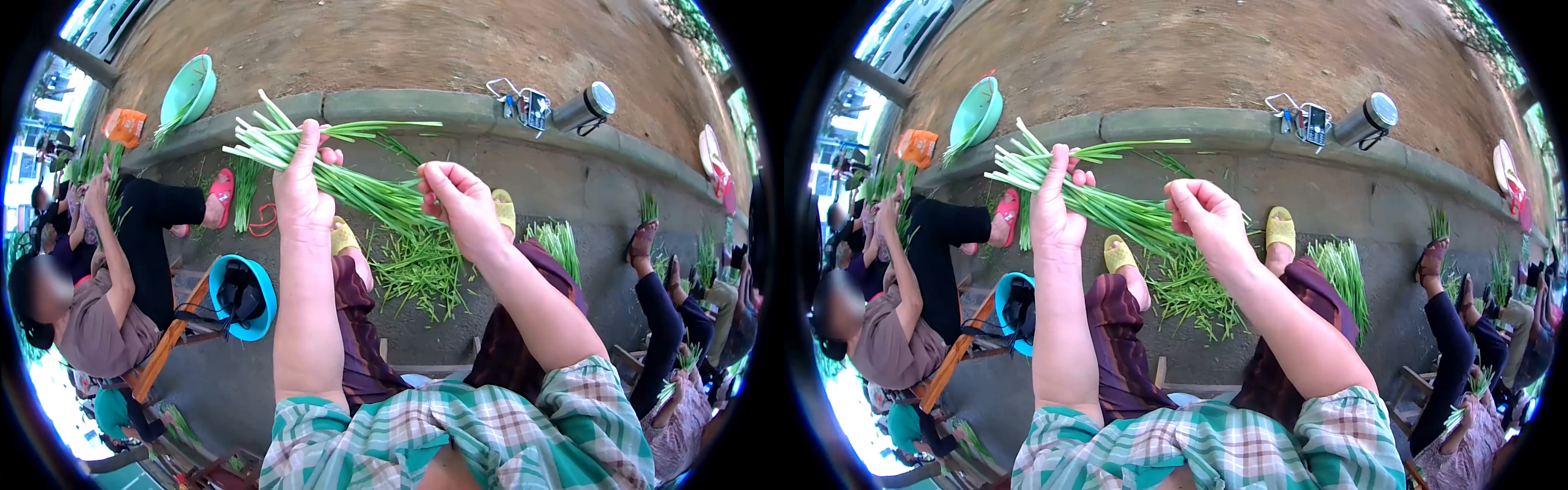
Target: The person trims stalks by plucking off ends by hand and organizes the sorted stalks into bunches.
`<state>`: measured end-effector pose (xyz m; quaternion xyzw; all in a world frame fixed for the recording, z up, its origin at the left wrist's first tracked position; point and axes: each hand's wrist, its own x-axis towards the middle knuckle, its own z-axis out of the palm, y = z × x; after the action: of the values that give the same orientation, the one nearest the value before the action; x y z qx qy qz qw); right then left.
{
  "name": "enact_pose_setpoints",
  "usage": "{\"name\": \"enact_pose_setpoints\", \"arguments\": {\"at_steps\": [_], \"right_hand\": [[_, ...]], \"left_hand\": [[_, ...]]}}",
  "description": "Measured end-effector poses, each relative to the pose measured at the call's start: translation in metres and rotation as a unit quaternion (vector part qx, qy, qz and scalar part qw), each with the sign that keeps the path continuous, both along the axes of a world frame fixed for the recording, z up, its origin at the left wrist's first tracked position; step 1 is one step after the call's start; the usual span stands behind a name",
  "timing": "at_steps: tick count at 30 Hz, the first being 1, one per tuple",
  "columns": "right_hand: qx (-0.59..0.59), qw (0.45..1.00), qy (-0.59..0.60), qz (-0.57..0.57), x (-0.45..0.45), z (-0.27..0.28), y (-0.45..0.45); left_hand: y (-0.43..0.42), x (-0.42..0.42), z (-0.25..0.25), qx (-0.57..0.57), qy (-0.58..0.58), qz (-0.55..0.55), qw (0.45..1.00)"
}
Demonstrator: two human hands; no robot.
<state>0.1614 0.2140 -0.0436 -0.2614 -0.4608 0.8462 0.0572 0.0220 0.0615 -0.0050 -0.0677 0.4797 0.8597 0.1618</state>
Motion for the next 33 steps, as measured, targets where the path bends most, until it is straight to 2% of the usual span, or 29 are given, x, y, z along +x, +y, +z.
{"name": "enact_pose_setpoints", "arguments": {"at_steps": [1,3,4,6,8,10,16,18,20,23,28,30,32,33], "right_hand": [[-0.003,1.000,0.004,0.006,0.000,0.001,0.001],[0.041,0.980,-0.039,0.191,0.003,0.003,-0.003],[0.129,0.963,-0.009,0.236,0.006,0.003,-0.008],[0.223,0.917,-0.032,0.330,0.012,0.012,-0.013],[0.230,0.897,-0.036,0.376,0.012,0.015,-0.011],[0.239,0.846,-0.061,0.472,0.011,0.021,-0.010],[0.212,0.837,-0.039,0.504,0.017,0.001,-0.016],[0.265,0.825,0.001,0.500,0.023,-0.013,-0.020],[0.272,0.825,0.001,0.495,0.028,-0.019,-0.022],[0.334,0.779,-0.050,0.529,0.039,-0.041,-0.022],[0.328,0.745,-0.124,0.567,0.070,-0.112,-0.020],[0.360,0.663,-0.140,0.641,0.070,-0.134,-0.022],[0.431,0.605,-0.157,0.651,0.055,-0.147,-0.025],[0.465,0.626,-0.174,0.601,0.051,-0.167,-0.025]], "left_hand": [[-0.003,-0.003,-0.001,-0.007,-0.004,-0.002,1.000],[-0.007,-0.007,-0.004,-0.023,0.004,-0.011,1.000],[-0.009,-0.008,-0.004,-0.028,0.009,-0.021,0.999],[-0.007,-0.006,-0.004,-0.013,-0.006,-0.004,1.000],[-0.009,-0.007,-0.007,0.003,-0.012,-0.033,0.999],[-0.009,-0.007,-0.006,0.005,-0.013,-0.055,0.998],[-0.007,-0.002,-0.005,-0.002,-0.028,-0.063,0.998],[-0.004,0.000,-0.005,0.008,-0.028,-0.067,0.997],[-0.002,0.002,-0.004,-0.028,-0.016,-0.069,0.997],[0.000,0.003,-0.005,-0.041,-0.011,-0.078,0.996],[0.008,0.009,-0.006,-0.108,0.015,-0.058,0.992],[0.012,0.013,-0.002,-0.169,0.037,-0.066,0.983],[0.017,0.020,-0.001,-0.195,0.063,-0.064,0.977],[0.020,0.023,0.002,-0.218,0.066,-0.064,0.972]]}}
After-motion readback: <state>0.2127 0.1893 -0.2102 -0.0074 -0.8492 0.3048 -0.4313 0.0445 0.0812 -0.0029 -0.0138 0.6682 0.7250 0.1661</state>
